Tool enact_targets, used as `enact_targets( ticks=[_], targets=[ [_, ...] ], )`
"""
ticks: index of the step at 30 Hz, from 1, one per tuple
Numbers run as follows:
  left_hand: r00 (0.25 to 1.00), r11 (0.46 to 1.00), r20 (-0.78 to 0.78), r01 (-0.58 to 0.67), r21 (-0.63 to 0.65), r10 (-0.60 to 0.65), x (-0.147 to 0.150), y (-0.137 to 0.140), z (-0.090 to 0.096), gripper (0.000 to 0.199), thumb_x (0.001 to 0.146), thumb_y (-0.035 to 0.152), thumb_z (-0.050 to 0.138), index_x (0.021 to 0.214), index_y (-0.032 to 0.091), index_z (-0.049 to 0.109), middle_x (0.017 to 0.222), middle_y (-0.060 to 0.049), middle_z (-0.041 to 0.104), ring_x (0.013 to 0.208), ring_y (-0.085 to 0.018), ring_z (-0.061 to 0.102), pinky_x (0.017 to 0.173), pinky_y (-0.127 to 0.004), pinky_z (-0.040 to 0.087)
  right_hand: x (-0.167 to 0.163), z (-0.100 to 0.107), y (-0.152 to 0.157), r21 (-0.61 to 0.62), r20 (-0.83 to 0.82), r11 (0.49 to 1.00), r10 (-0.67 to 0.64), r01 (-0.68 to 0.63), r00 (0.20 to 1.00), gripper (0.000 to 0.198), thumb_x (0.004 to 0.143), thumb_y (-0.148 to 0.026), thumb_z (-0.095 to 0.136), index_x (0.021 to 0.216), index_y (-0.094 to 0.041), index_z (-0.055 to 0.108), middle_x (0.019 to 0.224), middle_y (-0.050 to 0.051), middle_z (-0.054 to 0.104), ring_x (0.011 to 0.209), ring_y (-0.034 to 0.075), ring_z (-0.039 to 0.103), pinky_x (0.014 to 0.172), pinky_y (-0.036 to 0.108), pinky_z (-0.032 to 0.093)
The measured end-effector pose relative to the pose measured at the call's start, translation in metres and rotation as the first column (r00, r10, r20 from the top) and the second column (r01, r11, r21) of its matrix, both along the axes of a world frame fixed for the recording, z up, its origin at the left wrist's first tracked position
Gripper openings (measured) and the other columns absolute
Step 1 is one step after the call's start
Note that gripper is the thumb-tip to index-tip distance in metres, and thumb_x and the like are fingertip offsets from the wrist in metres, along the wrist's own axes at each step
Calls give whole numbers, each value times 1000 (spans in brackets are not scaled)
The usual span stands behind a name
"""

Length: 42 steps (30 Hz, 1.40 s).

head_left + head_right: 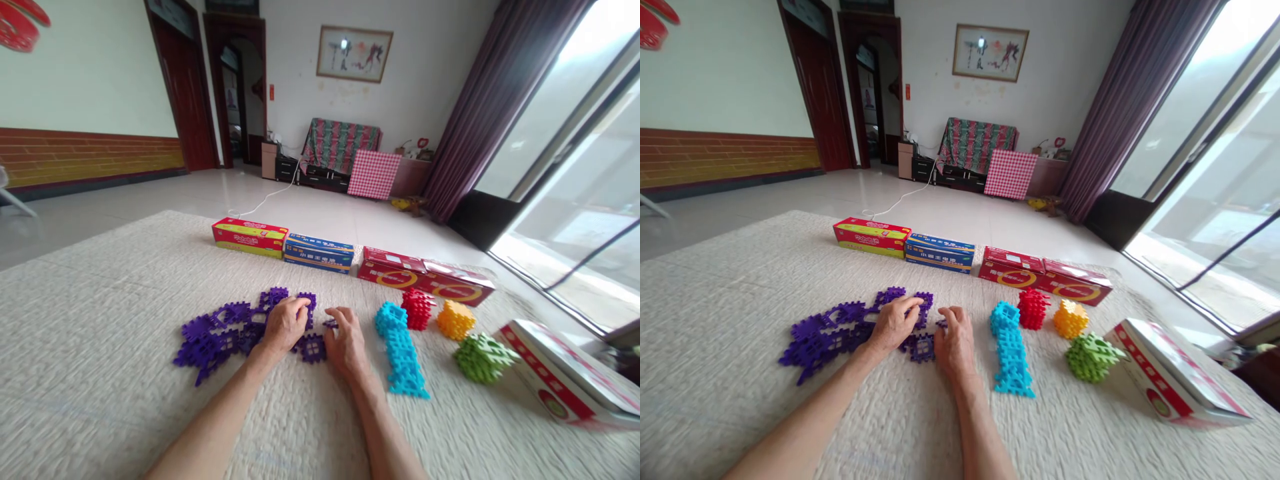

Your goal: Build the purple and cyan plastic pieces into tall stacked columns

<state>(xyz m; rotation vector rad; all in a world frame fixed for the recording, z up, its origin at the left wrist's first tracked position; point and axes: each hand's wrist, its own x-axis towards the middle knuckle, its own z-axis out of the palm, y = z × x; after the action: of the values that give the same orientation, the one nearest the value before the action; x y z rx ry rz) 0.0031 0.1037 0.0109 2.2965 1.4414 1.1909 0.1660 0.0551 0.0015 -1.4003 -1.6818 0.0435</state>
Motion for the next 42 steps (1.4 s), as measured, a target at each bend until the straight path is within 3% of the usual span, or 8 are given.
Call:
enact_targets(
  ticks=[3,7,10,12,15,23,33,42],
  targets=[
    [1000,1000,0,4,-26,-4,-2,-1,1,27,88,13,46,98,19,71,96,-6,75,94,-19,68,89,-32,51,5,-1,-3,-104,-107,975,187,-198,976,62,60,-6,47,119,-20,58,129,10,55,122,22,51,103,39,41],
    [997,995,-17,73,-62,-74,-4,-4,7,27,86,16,47,98,18,71,95,-7,74,92,-20,67,89,-32,50,24,0,-2,-209,-202,937,239,-281,950,63,60,-8,44,120,-21,58,134,9,55,128,23,49,108,43,38],
    [971,973,-83,218,-80,-225,-6,-9,14,31,81,23,57,110,18,68,109,-8,71,106,-22,62,99,-35,45,33,-1,0,-269,-100,919,270,-287,958,64,58,-5,44,119,-21,59,129,9,60,123,24,54,106,45,41],
    [932,945,-170,301,-129,-320,-7,-13,17,48,76,31,65,123,21,62,128,-8,63,124,-26,51,109,-42,36,34,0,1,-290,9,914,299,-284,954,69,55,-2,43,121,-20,57,130,10,60,124,24,53,106,46,40],
    [876,912,-290,313,-265,-385,-9,-16,18,73,69,46,71,136,26,51,146,-7,47,139,-34,33,113,-53,27,31,8,2,-369,162,890,347,-269,924,73,54,1,42,123,-18,55,133,13,58,126,24,51,108,45,38],
    [870,915,-367,198,-351,-329,-20,-5,13,78,71,56,65,140,24,46,153,-9,37,143,-36,25,112,-59,23,34,40,15,-526,367,829,425,-192,827,45,67,-6,55,109,-20,62,108,9,67,101,22,62,91,33,48],
    [882,903,-336,190,-386,-329,-22,-4,14,77,71,55,66,139,25,47,154,-11,36,144,-35,24,113,-59,21,43,47,56,-501,465,866,261,8,846,51,69,-12,65,119,-17,58,112,14,62,103,25,60,90,35,46],
    [894,920,-358,131,-368,-270,-28,-3,18,69,70,55,68,130,21,57,152,-12,37,144,-36,23,112,-60,24,18,46,69,-465,404,871,371,-161,836,59,69,-8,60,127,-16,53,132,15,56,123,23,51,103,36,40]
  ],
)
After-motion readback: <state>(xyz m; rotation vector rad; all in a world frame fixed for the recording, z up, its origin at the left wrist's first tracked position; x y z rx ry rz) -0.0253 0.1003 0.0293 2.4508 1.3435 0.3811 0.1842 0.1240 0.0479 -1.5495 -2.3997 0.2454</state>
